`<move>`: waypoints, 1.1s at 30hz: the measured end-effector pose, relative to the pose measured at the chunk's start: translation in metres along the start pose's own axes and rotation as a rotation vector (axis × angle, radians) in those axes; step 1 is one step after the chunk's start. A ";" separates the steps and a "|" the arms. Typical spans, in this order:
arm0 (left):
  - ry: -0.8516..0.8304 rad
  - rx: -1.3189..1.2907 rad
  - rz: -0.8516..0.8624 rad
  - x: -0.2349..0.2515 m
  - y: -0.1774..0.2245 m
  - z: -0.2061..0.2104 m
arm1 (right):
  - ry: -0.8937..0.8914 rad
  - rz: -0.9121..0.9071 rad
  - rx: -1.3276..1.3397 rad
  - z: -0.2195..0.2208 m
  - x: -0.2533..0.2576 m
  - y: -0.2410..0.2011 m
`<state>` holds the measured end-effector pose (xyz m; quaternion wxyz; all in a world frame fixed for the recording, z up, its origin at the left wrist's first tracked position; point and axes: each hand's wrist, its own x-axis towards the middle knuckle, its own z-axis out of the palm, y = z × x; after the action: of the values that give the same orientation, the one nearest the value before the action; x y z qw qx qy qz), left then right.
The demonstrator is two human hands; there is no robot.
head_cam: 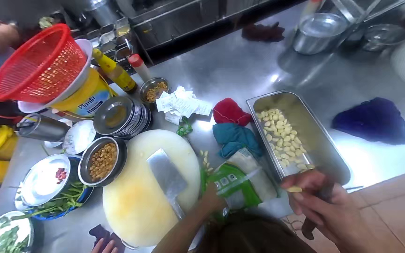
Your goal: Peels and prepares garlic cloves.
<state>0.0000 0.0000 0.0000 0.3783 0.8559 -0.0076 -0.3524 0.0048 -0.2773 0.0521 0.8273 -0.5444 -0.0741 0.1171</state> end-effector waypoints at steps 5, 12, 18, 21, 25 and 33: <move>0.200 -0.760 0.067 -0.007 -0.018 -0.004 | 0.037 0.052 0.014 0.000 -0.008 0.005; 0.335 -1.675 -0.111 -0.094 -0.022 0.000 | 0.128 0.146 -0.112 0.023 -0.018 0.008; 0.044 -1.617 0.188 -0.101 0.013 0.010 | 0.023 0.211 -0.243 0.065 -0.010 0.001; -0.072 -1.566 0.199 -0.080 0.029 0.008 | 0.021 0.218 -0.312 0.081 -0.008 -0.004; -0.196 -1.434 0.205 -0.069 0.043 0.007 | 0.042 0.115 -0.430 0.086 -0.012 -0.004; -0.324 -1.495 0.345 -0.069 0.031 0.018 | 0.052 0.080 -0.395 0.089 -0.017 0.008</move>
<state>-0.0546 -0.0140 0.0531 0.8977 0.2989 0.0439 -0.3208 -0.0343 -0.2008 0.0803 0.7006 -0.7016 -0.0528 0.1190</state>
